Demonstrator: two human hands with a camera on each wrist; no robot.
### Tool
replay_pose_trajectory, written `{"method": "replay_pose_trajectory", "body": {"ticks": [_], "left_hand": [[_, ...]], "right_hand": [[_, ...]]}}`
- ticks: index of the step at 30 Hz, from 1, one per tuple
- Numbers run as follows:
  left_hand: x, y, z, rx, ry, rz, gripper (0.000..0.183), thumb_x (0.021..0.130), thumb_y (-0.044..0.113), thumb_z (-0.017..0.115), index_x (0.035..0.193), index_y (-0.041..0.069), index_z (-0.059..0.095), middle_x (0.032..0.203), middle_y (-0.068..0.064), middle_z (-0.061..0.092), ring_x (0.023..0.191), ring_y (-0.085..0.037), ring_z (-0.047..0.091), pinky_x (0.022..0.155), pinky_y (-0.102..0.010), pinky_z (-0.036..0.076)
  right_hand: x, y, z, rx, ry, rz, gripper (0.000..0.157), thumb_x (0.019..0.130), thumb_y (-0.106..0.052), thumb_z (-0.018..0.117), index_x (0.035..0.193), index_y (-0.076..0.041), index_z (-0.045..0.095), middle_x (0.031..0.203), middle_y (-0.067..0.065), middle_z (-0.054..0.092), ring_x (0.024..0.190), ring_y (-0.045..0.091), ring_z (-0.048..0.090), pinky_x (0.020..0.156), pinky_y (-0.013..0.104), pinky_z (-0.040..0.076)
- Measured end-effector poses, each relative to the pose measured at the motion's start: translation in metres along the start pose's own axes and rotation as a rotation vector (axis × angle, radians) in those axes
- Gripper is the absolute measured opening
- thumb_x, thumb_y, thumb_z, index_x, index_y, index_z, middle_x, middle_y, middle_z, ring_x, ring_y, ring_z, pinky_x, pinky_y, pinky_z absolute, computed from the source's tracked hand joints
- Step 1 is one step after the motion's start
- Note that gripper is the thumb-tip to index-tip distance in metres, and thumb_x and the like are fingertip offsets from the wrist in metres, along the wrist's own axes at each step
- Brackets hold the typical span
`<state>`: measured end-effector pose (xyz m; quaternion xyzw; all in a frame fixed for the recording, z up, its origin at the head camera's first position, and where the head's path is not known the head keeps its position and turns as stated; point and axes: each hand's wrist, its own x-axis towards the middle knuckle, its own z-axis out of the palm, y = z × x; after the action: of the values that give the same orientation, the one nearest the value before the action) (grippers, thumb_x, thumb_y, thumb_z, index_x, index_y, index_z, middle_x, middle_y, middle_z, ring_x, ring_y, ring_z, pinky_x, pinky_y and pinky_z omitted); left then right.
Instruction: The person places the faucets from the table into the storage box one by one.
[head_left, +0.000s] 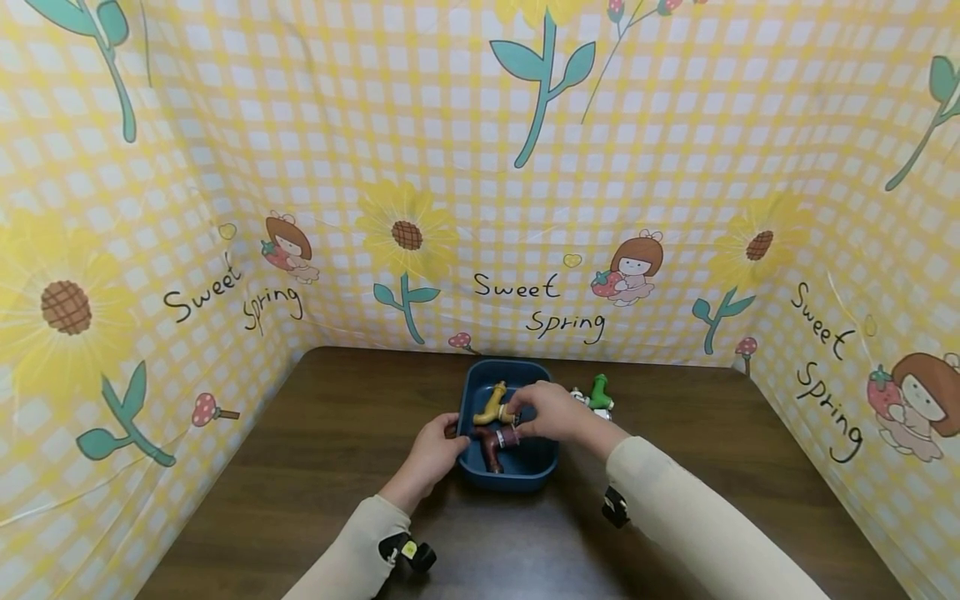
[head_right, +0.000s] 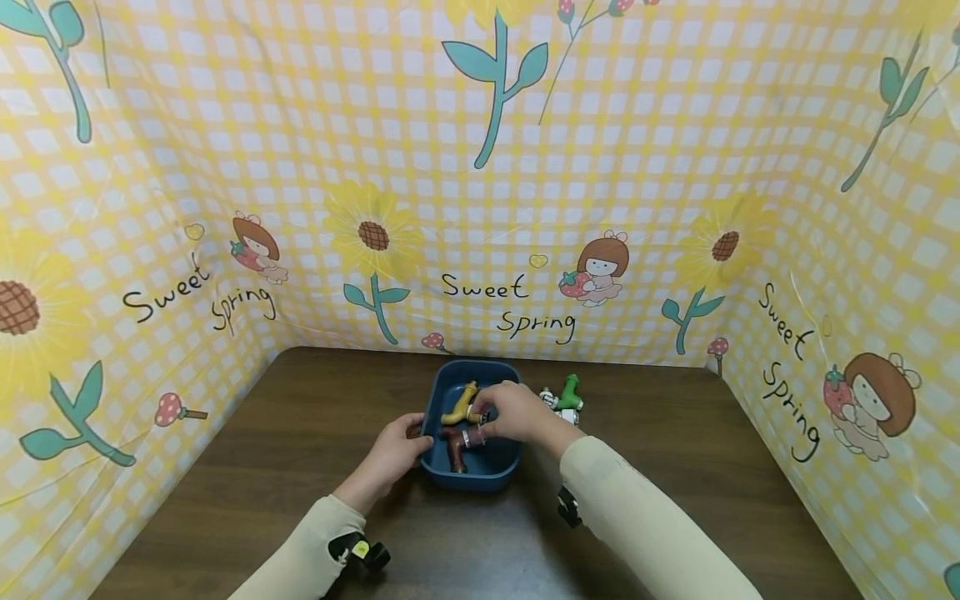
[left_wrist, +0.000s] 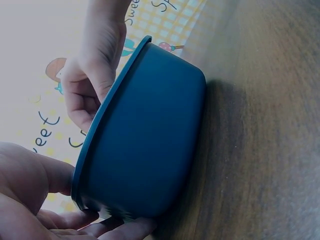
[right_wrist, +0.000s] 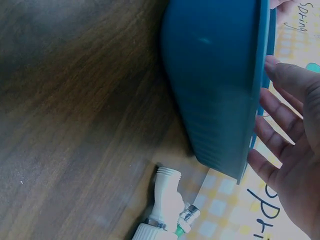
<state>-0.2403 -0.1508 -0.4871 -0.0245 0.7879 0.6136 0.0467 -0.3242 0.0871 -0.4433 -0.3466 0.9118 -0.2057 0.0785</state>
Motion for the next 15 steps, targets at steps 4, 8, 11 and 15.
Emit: {"method": "replay_pose_trajectory", "body": {"ticks": [4,8,11,15], "left_hand": [[-0.001,0.001,0.000,-0.006,-0.003,-0.001,0.047,0.100,0.003,0.057,0.144,-0.009,0.047,0.139,-0.028,0.057,0.108,-0.025,0.064,0.085,-0.039,0.059],[-0.001,0.001,0.000,-0.007,-0.006,0.005,0.047,0.099,0.002,0.057,0.143,-0.010,0.047,0.137,-0.029,0.057,0.107,-0.025,0.064,0.084,-0.039,0.059],[0.000,-0.001,0.000,-0.003,-0.002,0.001,0.046,0.099,0.002,0.057,0.143,-0.010,0.048,0.138,-0.028,0.057,0.107,-0.025,0.064,0.084,-0.038,0.059],[0.003,-0.004,0.001,0.009,0.004,0.002,0.047,0.099,0.002,0.058,0.143,-0.009,0.048,0.139,-0.028,0.057,0.108,-0.025,0.064,0.084,-0.038,0.059]], "right_hand": [[-0.003,-0.002,-0.004,0.000,0.018,-0.002,0.030,0.088,-0.026,0.081,0.116,-0.018,0.074,0.115,-0.005,0.072,0.112,0.018,0.059,0.096,0.042,0.051],[-0.007,-0.004,-0.009,0.032,0.034,0.003,0.030,0.089,-0.024,0.081,0.117,-0.016,0.074,0.116,-0.001,0.072,0.114,0.023,0.060,0.096,0.046,0.051],[-0.009,-0.005,-0.011,0.055,0.039,-0.002,0.030,0.090,-0.024,0.080,0.117,-0.014,0.074,0.117,0.003,0.072,0.115,0.028,0.059,0.095,0.049,0.051],[-0.011,-0.006,-0.013,0.070,0.048,-0.003,0.029,0.090,-0.023,0.080,0.116,-0.013,0.074,0.116,0.002,0.072,0.115,0.030,0.060,0.095,0.049,0.051]]}}
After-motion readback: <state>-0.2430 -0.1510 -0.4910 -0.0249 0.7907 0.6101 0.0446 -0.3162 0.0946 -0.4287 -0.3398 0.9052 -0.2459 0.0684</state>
